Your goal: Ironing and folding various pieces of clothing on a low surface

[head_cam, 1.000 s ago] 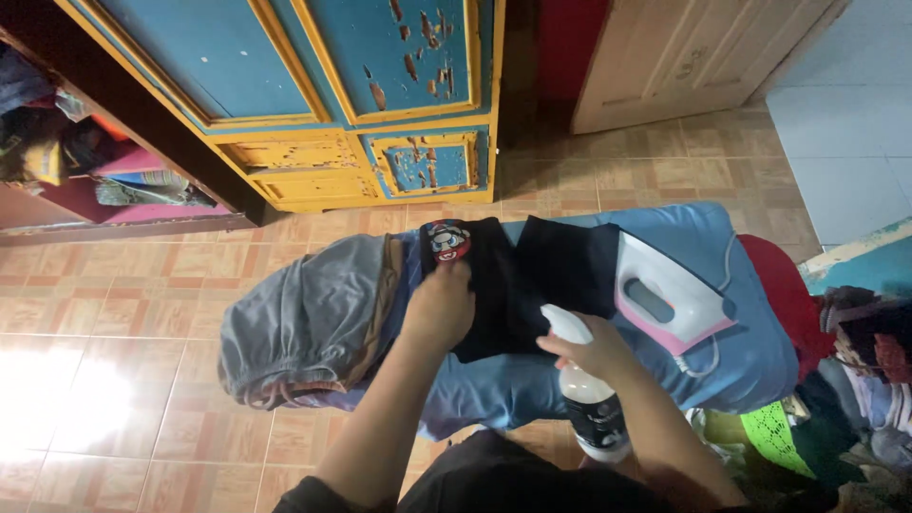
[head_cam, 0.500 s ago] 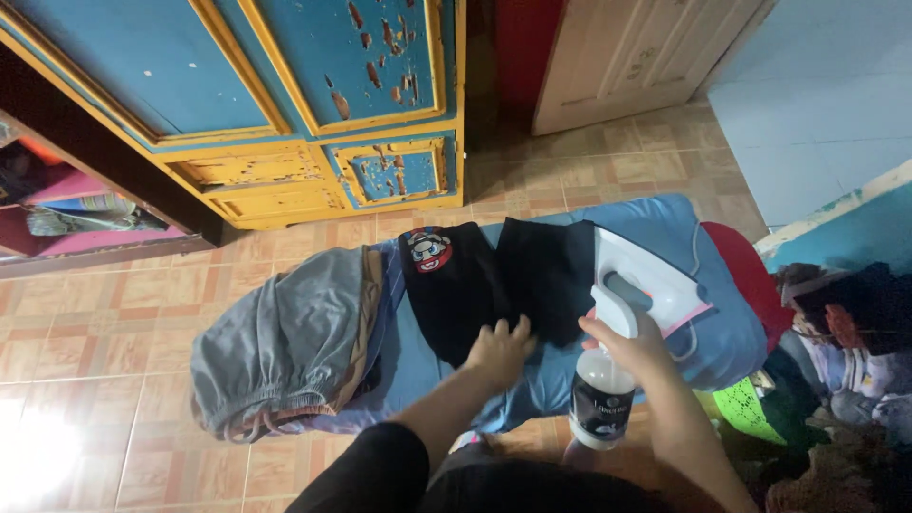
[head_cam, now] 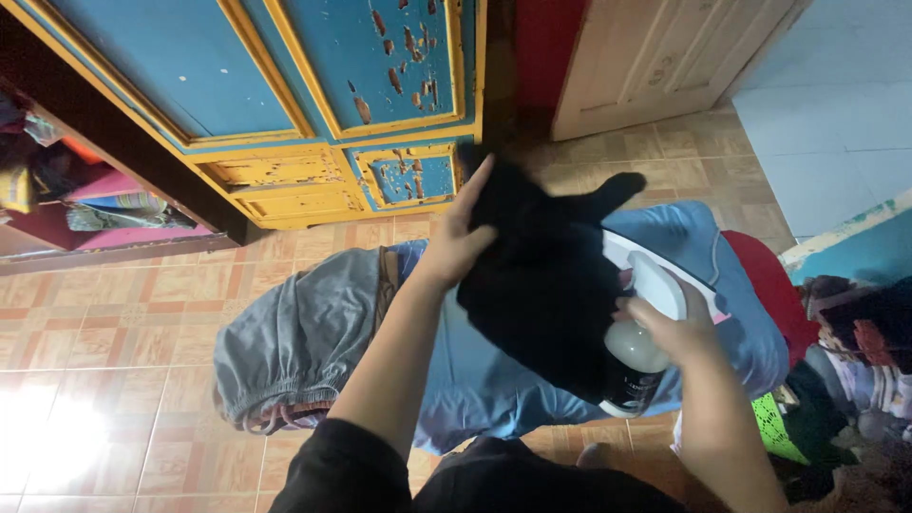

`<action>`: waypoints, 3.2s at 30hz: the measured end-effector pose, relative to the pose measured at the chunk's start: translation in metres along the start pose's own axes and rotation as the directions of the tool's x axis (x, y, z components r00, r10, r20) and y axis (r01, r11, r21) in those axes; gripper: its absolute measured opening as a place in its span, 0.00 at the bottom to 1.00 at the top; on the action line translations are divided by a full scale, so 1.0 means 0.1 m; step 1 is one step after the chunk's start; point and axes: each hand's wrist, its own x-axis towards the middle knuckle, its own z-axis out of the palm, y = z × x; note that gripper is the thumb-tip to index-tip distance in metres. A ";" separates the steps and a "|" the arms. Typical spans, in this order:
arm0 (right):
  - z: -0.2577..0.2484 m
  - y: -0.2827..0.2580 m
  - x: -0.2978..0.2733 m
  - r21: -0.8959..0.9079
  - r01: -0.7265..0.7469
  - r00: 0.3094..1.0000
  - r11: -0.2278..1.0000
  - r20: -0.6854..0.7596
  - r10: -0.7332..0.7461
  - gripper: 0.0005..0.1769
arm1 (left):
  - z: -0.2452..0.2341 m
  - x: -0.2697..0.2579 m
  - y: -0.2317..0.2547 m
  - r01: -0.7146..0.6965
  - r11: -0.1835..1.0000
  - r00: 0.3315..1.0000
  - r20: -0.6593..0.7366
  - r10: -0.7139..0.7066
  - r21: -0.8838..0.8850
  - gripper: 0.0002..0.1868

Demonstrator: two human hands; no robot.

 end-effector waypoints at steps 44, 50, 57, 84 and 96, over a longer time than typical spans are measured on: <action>-2.65 2.18 -0.30 0.027 -0.111 0.737 0.993 -0.668 0.101 0.26 | 4.64 -0.04 -0.71 -0.322 0.901 0.784 0.615 0.081 0.292 0.37; -3.10 2.66 0.15 0.097 -0.320 0.749 0.942 -0.583 0.315 0.26 | 5.33 0.02 -1.13 -0.297 0.889 0.737 0.675 -0.018 0.348 0.33; -3.04 4.43 0.42 -0.012 -0.226 0.907 0.974 -0.368 0.206 0.25 | 5.57 -0.03 -1.49 -0.325 0.860 0.740 0.672 -0.028 0.394 0.32; 0.49 0.72 0.09 -0.711 0.230 0.959 0.664 0.282 -0.030 0.34 | 0.28 -0.62 -1.48 0.369 0.355 0.930 -0.339 -0.146 0.859 0.34; 1.10 0.27 0.43 -0.822 0.395 0.876 0.410 0.201 -0.439 0.22 | -0.63 -0.53 -2.44 0.714 0.320 0.687 -0.537 -0.489 0.622 0.13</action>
